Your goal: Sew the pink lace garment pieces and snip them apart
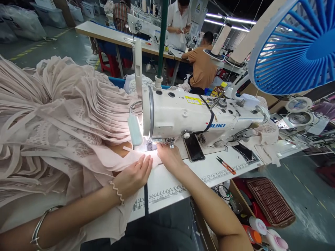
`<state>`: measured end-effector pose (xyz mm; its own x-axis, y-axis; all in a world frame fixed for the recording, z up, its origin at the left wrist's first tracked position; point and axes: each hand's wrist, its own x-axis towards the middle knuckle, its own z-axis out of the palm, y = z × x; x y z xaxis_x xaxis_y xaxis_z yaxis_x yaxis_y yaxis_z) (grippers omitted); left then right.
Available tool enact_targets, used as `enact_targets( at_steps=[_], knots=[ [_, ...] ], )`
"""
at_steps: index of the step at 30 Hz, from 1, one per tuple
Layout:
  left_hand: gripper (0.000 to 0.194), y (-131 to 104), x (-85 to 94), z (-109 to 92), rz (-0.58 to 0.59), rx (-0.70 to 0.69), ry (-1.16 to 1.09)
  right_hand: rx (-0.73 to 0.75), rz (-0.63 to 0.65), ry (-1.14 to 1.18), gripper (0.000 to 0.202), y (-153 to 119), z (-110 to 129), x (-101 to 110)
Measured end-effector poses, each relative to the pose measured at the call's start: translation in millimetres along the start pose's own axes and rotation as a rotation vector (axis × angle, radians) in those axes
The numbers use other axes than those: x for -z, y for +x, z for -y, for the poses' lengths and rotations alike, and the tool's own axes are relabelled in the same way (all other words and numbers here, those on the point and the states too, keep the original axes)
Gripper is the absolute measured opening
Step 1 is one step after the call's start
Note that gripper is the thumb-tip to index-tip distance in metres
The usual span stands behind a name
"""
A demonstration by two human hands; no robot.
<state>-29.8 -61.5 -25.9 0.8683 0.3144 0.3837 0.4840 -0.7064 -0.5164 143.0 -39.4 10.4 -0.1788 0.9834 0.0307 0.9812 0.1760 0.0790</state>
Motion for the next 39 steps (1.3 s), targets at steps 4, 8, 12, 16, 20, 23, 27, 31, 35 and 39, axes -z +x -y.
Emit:
enact_targets(
  at_steps=[4,8,12,16,20,23,27,31,35,39],
  knots=[
    [0.039,3,-6.2,23,0.031,0.085,-0.087,-0.027,0.099,0.077,0.019,10,12,7],
    [0.038,-2,-20.1,40,-0.001,0.179,-0.297,-0.071,0.014,0.093,0.017,4,23,-4],
    [0.037,-7,-23.5,34,-0.08,0.388,-0.503,-0.074,-0.109,0.107,0.012,-5,25,-17],
    [0.047,-7,-13.9,17,-0.108,0.229,-0.493,-0.061,-0.173,0.187,0.006,-8,20,-23],
    [0.044,-5,-10.1,9,-0.022,0.171,-0.338,-0.06,-0.211,0.262,0.012,-7,18,-26],
    [0.044,-4,-11.5,9,0.008,0.161,-0.295,-0.062,-0.193,0.314,0.015,-7,17,-24],
    [0.043,-2,-11.9,9,0.023,0.158,-0.267,0.023,-0.114,0.509,0.011,-12,5,-17],
    [0.04,0,-13.9,8,0.007,0.171,-0.266,0.265,-0.185,0.643,0.017,-21,-12,-19],
    [0.042,0,-18.4,8,-0.006,0.177,-0.286,0.386,-0.374,0.564,0.033,-25,-17,-31],
    [0.039,0,-17.9,13,-0.063,0.207,-0.328,0.41,-0.422,0.4,0.031,-23,-10,-32]
  ],
)
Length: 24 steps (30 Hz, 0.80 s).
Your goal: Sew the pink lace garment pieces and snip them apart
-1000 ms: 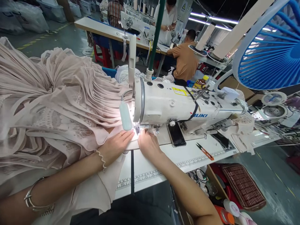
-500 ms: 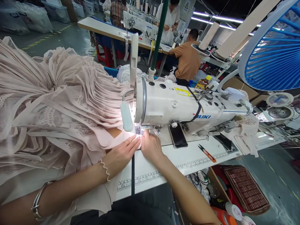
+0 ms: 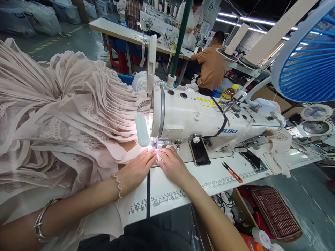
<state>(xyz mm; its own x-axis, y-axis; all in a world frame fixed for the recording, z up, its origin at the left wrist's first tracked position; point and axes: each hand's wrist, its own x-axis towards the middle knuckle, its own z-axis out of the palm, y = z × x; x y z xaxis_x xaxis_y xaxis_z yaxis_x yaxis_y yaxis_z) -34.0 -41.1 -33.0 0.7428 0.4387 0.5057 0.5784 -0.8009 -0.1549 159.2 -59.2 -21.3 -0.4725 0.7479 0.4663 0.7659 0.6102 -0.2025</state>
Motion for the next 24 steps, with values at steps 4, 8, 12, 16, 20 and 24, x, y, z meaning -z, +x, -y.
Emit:
enact_targets(
  at_steps=[4,8,12,16,20,24],
  knots=[
    [0.031,5,9.1,11,-0.027,0.114,-0.003,-0.025,-0.009,-0.231,0.025,9,8,0],
    [0.026,10,13.8,15,0.059,-0.003,-0.054,0.036,0.005,-0.404,0.034,13,8,-2],
    [0.033,11,10.9,6,-0.005,-0.06,-0.036,0.025,0.091,-0.36,0.037,14,2,-2],
    [0.041,12,10.2,-1,0.086,-0.035,-0.052,-0.075,0.161,-0.25,0.04,16,-3,-6],
    [0.04,16,12.0,-1,0.17,-0.043,-0.025,-0.141,0.187,-0.228,0.043,18,-4,-10],
    [0.039,18,11.6,-1,0.16,-0.034,-0.001,-0.171,0.202,-0.224,0.045,18,-4,-10]
  ],
)
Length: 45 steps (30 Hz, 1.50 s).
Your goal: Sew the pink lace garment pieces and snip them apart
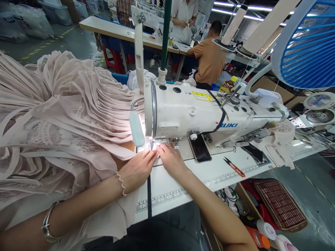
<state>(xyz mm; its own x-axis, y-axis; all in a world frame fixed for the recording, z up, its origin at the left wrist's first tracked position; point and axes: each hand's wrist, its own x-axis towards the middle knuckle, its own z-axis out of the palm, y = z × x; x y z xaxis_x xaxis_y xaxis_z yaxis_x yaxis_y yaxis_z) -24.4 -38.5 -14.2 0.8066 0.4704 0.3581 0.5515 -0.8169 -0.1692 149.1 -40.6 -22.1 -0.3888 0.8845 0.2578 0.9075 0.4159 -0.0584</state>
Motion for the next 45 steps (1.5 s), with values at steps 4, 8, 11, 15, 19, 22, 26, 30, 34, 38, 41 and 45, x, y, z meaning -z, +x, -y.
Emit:
enact_targets(
  at_steps=[4,8,11,15,19,22,26,30,34,38,41,45],
  knots=[
    [0.041,-1,-1.4,0,0.018,0.014,0.006,0.011,-0.019,0.001,0.049,-2,-2,0],
    [0.042,-2,-1.9,0,0.018,0.015,0.009,-0.005,-0.027,-0.007,0.051,-3,-4,-3],
    [0.042,-2,-2.3,1,0.035,0.026,-0.002,-0.026,-0.022,0.002,0.052,-2,-4,-4],
    [0.041,-2,-4.3,3,0.023,0.032,-0.028,-0.052,-0.001,-0.015,0.051,-1,-3,-4],
    [0.045,-3,-7.2,5,0.014,0.04,-0.047,-0.076,0.016,-0.002,0.049,1,-2,-2],
    [0.046,-3,-9.2,6,-0.008,0.039,-0.035,-0.098,0.055,0.003,0.05,4,-1,0],
    [0.043,-3,-10.9,7,-0.053,0.027,-0.017,-0.137,0.138,0.012,0.05,6,2,5],
    [0.045,-3,-11.0,8,-0.018,0.043,-0.05,-0.164,0.129,0.047,0.051,7,3,9],
    [0.047,-2,-10.3,8,0.002,0.054,-0.071,-0.159,0.114,0.061,0.05,7,3,9],
    [0.045,-2,-11.0,9,-0.029,0.053,-0.036,-0.15,0.13,0.044,0.052,7,3,7],
    [0.043,-2,-12.2,8,-0.06,0.051,-0.005,-0.131,0.113,0.025,0.053,7,2,5],
    [0.041,-2,-12.6,7,-0.118,0.059,0.027,-0.122,0.091,-0.006,0.051,7,3,5]
  ],
)
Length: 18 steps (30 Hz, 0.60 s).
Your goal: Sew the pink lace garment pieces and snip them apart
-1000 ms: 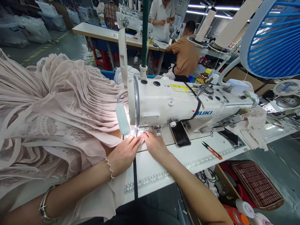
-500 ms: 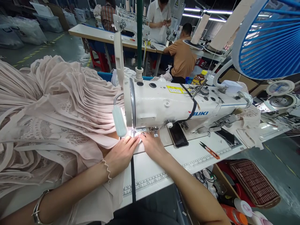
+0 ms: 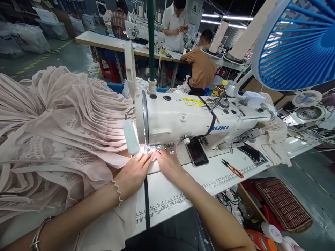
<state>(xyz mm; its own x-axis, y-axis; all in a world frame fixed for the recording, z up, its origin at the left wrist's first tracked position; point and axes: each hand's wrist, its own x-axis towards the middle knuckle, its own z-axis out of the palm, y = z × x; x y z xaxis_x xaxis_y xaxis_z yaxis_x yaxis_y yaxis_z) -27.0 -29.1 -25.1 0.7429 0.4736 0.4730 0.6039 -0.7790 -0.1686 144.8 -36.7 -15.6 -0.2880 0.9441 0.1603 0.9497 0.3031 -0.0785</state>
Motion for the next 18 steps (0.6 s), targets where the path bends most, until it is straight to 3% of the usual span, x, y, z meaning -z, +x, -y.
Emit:
enact_targets(
  at_steps=[5,10,18],
  knots=[
    [0.033,0,5.8,8,-0.048,-0.039,0.058,0.015,-0.09,0.059,0.05,-2,-1,-4],
    [0.037,-1,12.3,25,-0.081,-0.039,-0.002,0.052,-0.216,0.248,0.048,-6,-9,-16],
    [0.03,2,18.6,29,-0.16,-0.026,0.005,0.17,-0.237,0.2,0.054,-9,-13,-17]
  ],
)
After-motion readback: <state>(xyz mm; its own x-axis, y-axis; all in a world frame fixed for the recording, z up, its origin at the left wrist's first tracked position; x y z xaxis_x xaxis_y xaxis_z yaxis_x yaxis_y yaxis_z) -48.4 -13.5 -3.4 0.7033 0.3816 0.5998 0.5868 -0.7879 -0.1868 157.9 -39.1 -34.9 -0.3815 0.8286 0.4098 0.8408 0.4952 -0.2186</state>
